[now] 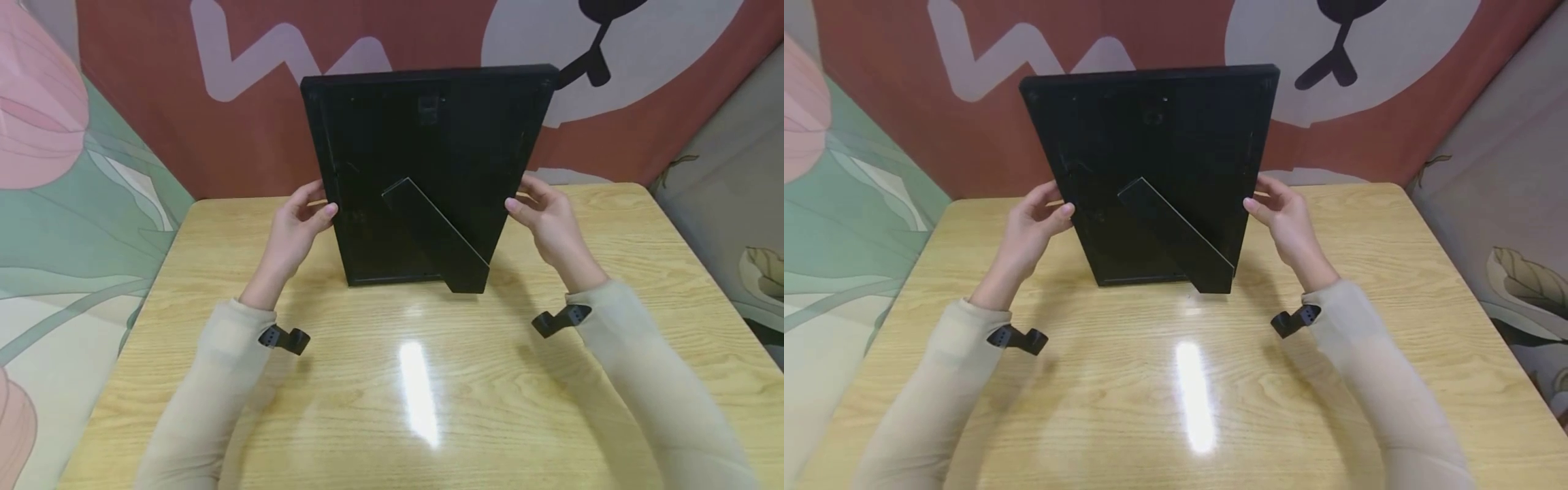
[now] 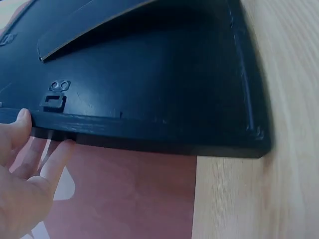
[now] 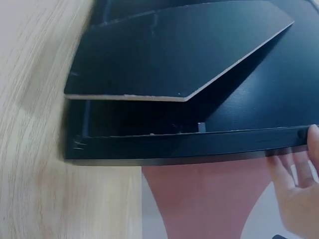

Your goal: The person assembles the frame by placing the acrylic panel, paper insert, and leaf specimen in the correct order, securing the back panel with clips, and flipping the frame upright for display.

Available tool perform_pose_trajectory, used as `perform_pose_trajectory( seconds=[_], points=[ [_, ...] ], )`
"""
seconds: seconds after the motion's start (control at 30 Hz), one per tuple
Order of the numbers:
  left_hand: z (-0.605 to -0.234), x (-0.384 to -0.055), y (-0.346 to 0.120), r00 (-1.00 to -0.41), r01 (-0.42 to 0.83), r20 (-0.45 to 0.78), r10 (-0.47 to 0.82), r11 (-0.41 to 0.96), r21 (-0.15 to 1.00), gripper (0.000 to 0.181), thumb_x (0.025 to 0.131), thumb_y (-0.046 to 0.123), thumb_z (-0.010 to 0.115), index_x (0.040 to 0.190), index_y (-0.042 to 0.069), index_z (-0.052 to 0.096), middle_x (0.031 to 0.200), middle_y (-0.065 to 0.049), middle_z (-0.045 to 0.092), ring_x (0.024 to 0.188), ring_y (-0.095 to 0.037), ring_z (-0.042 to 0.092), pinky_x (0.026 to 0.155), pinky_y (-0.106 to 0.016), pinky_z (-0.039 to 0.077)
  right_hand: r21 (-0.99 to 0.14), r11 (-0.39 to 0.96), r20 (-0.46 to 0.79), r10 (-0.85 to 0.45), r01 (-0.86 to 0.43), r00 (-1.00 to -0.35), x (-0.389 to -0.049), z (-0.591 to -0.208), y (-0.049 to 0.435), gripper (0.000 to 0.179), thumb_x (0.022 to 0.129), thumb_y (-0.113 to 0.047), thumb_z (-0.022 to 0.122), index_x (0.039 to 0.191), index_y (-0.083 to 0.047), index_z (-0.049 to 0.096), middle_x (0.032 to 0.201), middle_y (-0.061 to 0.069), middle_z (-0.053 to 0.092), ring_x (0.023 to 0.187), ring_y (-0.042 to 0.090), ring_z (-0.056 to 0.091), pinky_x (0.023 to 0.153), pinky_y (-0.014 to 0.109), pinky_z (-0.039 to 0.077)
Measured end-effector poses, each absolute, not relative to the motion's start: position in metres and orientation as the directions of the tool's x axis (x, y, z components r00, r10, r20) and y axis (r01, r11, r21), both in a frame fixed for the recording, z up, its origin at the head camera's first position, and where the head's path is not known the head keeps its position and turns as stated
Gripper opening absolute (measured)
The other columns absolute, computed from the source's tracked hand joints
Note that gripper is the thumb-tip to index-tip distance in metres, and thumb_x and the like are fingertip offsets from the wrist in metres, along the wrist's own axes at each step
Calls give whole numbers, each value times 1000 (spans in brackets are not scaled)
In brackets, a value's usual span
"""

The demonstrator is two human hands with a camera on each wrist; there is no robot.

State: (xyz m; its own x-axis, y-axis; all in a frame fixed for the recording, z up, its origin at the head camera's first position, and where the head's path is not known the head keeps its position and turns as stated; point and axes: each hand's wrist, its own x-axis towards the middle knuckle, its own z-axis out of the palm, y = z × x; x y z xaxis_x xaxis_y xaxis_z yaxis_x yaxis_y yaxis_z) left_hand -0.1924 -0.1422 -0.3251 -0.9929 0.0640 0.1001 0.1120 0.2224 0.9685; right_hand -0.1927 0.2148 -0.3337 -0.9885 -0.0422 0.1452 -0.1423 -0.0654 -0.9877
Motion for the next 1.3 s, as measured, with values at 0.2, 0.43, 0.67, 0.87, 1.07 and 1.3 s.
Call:
perform_pose_trajectory(
  seconds=[0.2, 0.43, 0.67, 0.87, 1.07, 1.3],
  points=[
    [-327, -199, -141, -993, 114, 103, 61, 218, 969, 53, 96, 8, 56, 145, 5, 38, 133, -14, 48, 125, -25, 53, 101, -39, 50, -971, -85, 224, 5, -223, -975, -203, -343, 211, 35, 90, 4, 58, 114, -20, 65, 104, -8, 61, 97, 8, 59, 82, 11, 50],
    [-328, -209, -139, -988, 152, 144, 55, 227, 962, 50, 95, 9, 56, 143, 6, 41, 125, -9, 53, 108, -11, 54, 99, -43, 51, -967, -85, 235, 48, -238, -971, -212, -348, 208, 39, 91, 4, 57, 127, -9, 60, 106, -11, 63, 101, 6, 59, 86, 10, 49],
    [-328, -214, -140, -982, 189, 186, 35, 220, 957, 50, 94, 7, 59, 141, 6, 44, 134, -17, 54, 118, -19, 55, 99, -38, 51, -970, -52, 233, 55, -236, -971, -223, -347, 203, 42, 92, 2, 57, 133, -4, 55, 107, -14, 63, 105, 7, 57, 88, 10, 48],
    [-323, -215, -136, -979, 199, 203, 21, 318, 927, 52, 90, 16, 66, 139, 15, 48, 132, -13, 58, 123, -23, 56, 98, -36, 50, -977, -25, 208, 66, -210, -976, -224, -344, 205, 42, 92, -2, 58, 133, -6, 55, 104, -17, 64, 103, 3, 57, 88, 9, 47],
    [-321, -217, -133, -974, 221, 224, 35, 355, 908, 48, 91, 15, 65, 135, 12, 48, 127, -15, 58, 121, -25, 56, 99, -40, 49, -974, 69, 225, 140, -217, -964, -216, -336, 207, 42, 92, -4, 59, 133, -10, 54, 105, -17, 60, 103, 2, 56, 89, 13, 47],
    [-320, -214, -134, -975, 219, 218, 45, 364, 905, 49, 93, 14, 62, 137, 8, 42, 128, -16, 54, 122, -27, 54, 101, -40, 47, -838, 176, 546, 244, -517, -801, -190, -331, 190, 16, 92, 0, 57, 106, -4, 61, 93, -12, 58, 90, 4, 57, 79, 16, 46]
  ],
)
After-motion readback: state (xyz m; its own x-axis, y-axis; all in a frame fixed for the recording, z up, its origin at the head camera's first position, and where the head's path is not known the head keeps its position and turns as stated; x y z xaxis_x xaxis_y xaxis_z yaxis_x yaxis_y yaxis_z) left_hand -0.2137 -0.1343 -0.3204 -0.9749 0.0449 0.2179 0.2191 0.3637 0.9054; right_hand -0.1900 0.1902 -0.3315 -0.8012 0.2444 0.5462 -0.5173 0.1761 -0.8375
